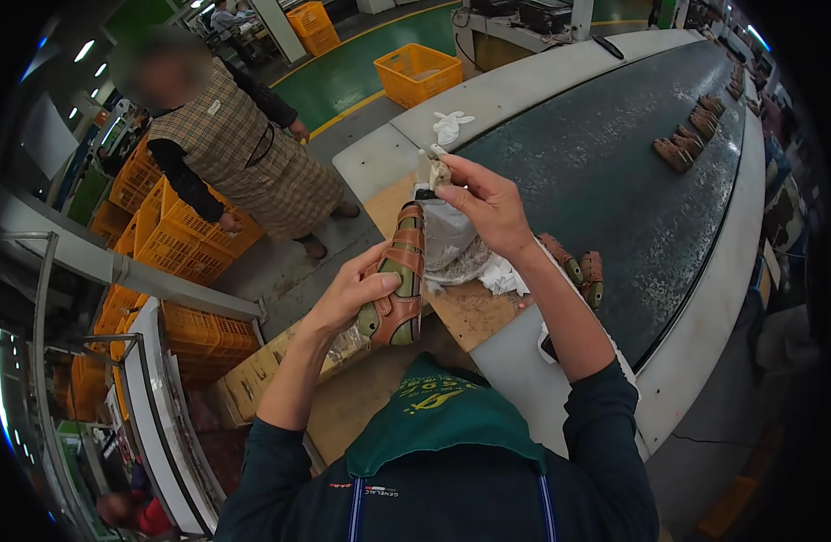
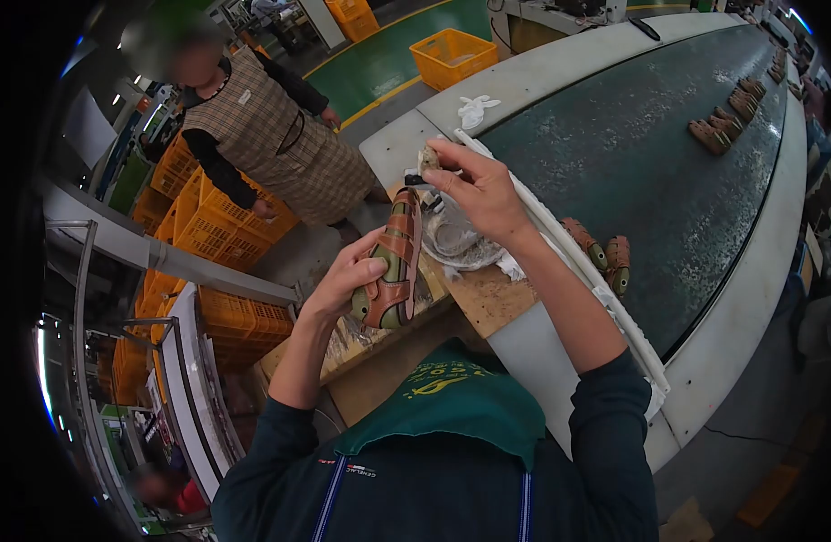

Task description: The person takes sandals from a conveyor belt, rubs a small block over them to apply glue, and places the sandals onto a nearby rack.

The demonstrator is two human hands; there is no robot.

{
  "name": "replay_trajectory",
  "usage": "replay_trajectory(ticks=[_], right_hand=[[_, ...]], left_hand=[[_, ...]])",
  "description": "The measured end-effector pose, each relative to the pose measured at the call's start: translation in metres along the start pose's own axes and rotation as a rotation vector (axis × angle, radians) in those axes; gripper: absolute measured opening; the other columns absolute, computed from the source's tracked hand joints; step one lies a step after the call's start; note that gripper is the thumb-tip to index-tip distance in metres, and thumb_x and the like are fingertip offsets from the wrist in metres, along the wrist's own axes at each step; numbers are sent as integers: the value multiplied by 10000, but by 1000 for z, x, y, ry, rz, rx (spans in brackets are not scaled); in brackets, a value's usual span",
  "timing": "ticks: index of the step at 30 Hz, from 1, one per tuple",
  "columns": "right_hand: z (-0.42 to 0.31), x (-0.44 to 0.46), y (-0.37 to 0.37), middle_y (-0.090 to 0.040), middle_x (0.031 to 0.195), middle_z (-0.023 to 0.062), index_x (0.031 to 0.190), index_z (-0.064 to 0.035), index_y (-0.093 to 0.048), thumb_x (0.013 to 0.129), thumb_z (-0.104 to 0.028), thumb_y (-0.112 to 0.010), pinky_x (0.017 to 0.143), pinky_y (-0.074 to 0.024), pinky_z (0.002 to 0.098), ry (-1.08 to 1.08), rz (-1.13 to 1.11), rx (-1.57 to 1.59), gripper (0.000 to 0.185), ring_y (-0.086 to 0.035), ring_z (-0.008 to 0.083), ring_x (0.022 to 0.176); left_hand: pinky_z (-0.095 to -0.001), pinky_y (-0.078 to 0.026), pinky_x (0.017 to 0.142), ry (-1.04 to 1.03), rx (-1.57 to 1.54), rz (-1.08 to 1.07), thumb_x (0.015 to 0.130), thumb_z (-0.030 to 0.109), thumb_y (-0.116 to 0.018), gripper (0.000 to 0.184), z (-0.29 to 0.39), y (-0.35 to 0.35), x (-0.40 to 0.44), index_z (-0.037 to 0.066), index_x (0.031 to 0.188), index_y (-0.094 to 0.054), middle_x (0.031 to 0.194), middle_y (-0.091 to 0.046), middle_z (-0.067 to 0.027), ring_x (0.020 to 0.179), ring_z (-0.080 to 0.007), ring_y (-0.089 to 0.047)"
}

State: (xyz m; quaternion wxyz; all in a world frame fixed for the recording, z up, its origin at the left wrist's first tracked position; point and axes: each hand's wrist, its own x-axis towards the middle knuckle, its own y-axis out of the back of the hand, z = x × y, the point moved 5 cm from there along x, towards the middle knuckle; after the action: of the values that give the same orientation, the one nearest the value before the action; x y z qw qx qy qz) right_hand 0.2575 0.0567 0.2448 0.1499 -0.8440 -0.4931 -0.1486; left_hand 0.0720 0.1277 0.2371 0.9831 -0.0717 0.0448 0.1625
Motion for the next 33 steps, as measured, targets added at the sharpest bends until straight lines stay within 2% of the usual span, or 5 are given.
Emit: replay_trajectory(ticks=[8, 12, 18, 28, 33], right_hand=[[3, -35, -23, -598, 1001, 42, 1183, 10, -540, 823, -49, -628, 789, -448, 204, -84, -195, 50, 375, -538, 73, 888], [15, -51, -34, -597, 998, 39, 1188, -1, -543, 812, -37, -640, 787, -452, 216, -111, -199, 217, 390, -541, 84, 889], [23, -45, -65, -599, 985, 45, 1186, -5, -546, 813, -42, -643, 797, -450, 217, -95, -226, 233, 388, -538, 83, 899], [32, -38, -97, -603, 938, 56, 1159, -11, -562, 771, -20, -657, 720, -437, 240, 113, -406, 159, 400, -541, 112, 831], [95, -51, -102, -593, 1013, 42, 1185, 16, -533, 806, 34, -595, 820, -426, 230, -215, -309, 212, 384, -535, 106, 933]], left_hand=[[-271, -472, 794, 105, -248, 93, 810, 356, -595, 588, -26, 8, -14, -31, 1222, -435, 1043, -569, -104, 909, -143, -576], [-275, -571, 577, 97, -655, 258, 893, 372, -480, 434, -49, 34, -17, -14, 1090, -510, 938, -622, -140, 742, -234, -653], [-252, -528, 399, 160, -915, 329, 902, 400, -440, 432, -64, 47, -28, 6, 1040, -551, 793, -627, -173, 550, -239, -626], [-220, -520, 399, 132, -972, 424, 908, 432, -410, 449, -75, 50, -50, 25, 1030, -556, 726, -598, -225, 483, -224, -596], [-267, -543, 449, 56, -1065, 500, 866, 425, -528, 414, -89, 67, -89, 64, 1069, -539, 884, -625, -151, 620, -252, -637]])
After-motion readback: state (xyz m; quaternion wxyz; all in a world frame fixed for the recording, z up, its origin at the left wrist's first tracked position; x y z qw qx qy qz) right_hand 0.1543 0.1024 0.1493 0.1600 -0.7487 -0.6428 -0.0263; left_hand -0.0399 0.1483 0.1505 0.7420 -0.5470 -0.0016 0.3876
